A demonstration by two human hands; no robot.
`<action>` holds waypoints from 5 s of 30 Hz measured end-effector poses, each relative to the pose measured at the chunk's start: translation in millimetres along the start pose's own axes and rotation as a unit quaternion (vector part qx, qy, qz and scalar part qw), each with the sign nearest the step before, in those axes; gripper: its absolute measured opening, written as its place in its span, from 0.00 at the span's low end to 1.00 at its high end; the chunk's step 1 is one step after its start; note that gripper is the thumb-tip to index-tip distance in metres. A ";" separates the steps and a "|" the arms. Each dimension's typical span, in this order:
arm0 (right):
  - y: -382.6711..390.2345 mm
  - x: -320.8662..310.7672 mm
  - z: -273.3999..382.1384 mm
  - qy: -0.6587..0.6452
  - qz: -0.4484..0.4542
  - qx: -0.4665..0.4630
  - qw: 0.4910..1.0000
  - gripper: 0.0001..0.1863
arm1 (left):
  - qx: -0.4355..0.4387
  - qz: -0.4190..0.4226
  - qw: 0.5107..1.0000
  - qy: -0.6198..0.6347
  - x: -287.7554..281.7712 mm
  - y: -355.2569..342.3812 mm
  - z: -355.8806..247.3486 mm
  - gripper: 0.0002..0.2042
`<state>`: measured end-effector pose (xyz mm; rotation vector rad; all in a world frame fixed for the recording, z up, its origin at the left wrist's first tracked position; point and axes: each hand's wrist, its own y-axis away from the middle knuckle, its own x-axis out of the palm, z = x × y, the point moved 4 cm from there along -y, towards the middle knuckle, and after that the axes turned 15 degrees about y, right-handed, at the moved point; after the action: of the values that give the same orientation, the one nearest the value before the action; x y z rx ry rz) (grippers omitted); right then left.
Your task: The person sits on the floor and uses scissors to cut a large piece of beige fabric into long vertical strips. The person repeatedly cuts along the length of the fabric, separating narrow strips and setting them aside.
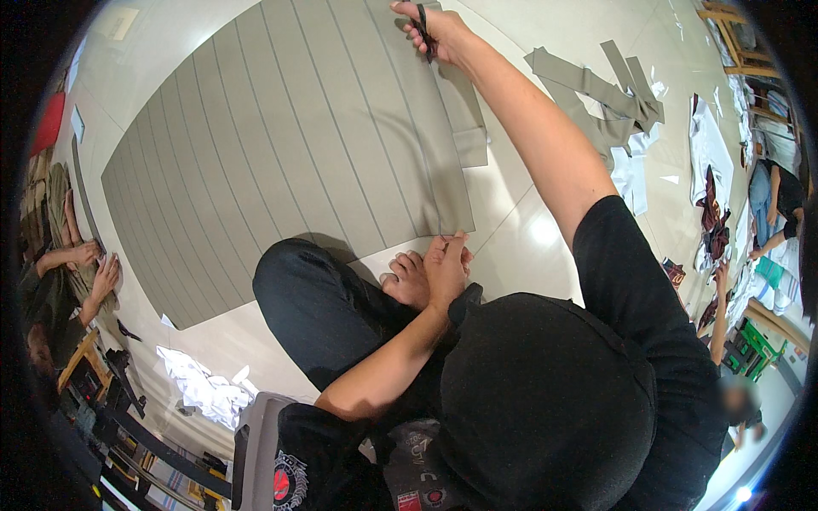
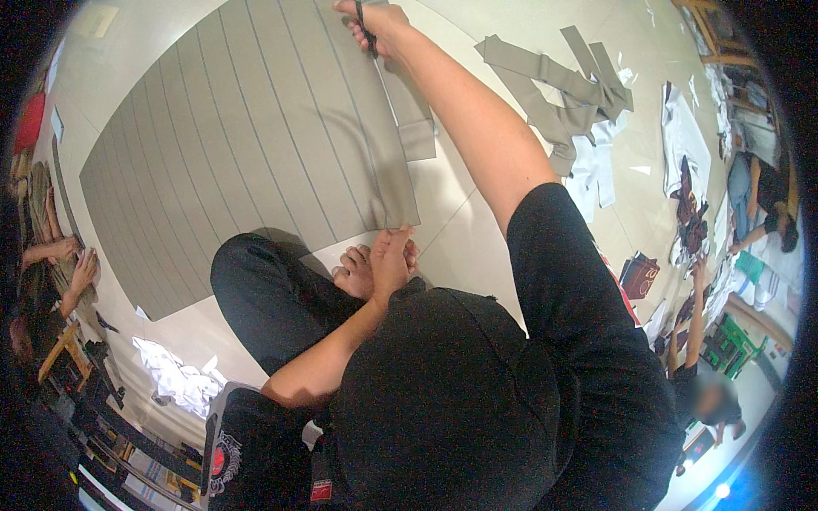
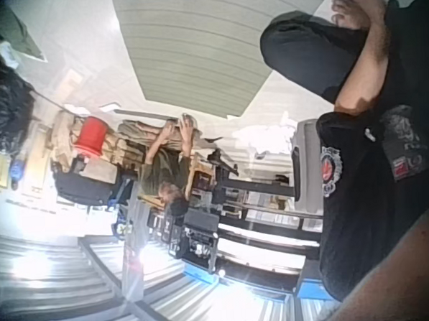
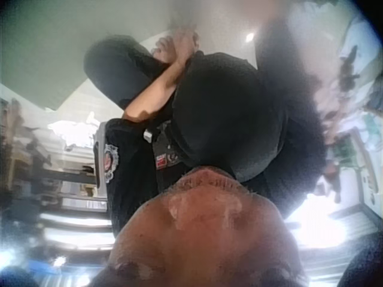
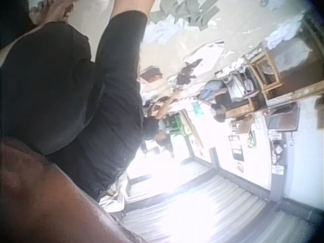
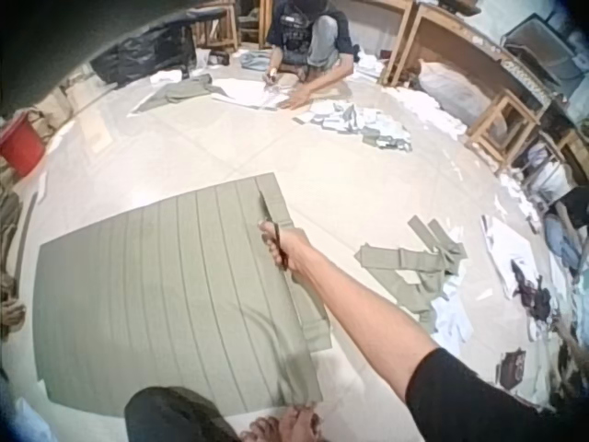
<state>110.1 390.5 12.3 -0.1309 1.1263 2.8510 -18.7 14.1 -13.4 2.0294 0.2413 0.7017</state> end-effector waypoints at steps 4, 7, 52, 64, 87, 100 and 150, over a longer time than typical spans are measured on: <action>-6.1 -0.2 2.9 -0.002 0.003 -0.011 1.000 0.20 | 0.008 -0.006 1.000 0.002 1.2 2.0 -1.0 0.10; 1.5 1.8 8.0 0.006 0.002 -0.009 1.000 0.20 | 0.000 -0.010 1.000 0.004 0.7 1.7 -2.3 0.11; -30.1 6.1 17.9 -0.001 0.011 -0.021 1.000 0.20 | -0.034 -0.029 0.999 0.029 4.6 6.3 -4.8 0.09; -46.7 6.6 24.2 -0.004 0.016 -0.021 1.000 0.23 | -0.035 -0.028 0.998 0.042 3.8 6.2 -3.9 0.09; -50.1 4.5 28.0 0.001 0.016 -0.015 1.000 0.22 | 0.336 0.184 0.788 -0.481 91.6 6.2 -88.2 0.32; -62.0 3.5 26.2 -0.017 0.041 -0.044 0.998 0.22 | 0.412 0.179 0.637 -0.627 109.0 -23.1 -94.3 0.37; -54.0 4.2 48.9 0.044 0.030 -0.022 0.998 0.18 | 0.351 0.248 0.586 -0.687 94.7 -11.5 -62.7 0.37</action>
<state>108.8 463.5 10.8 -0.2313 1.0998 2.9511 24.3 106.7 37.7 2.7726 -1.1771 -1.0136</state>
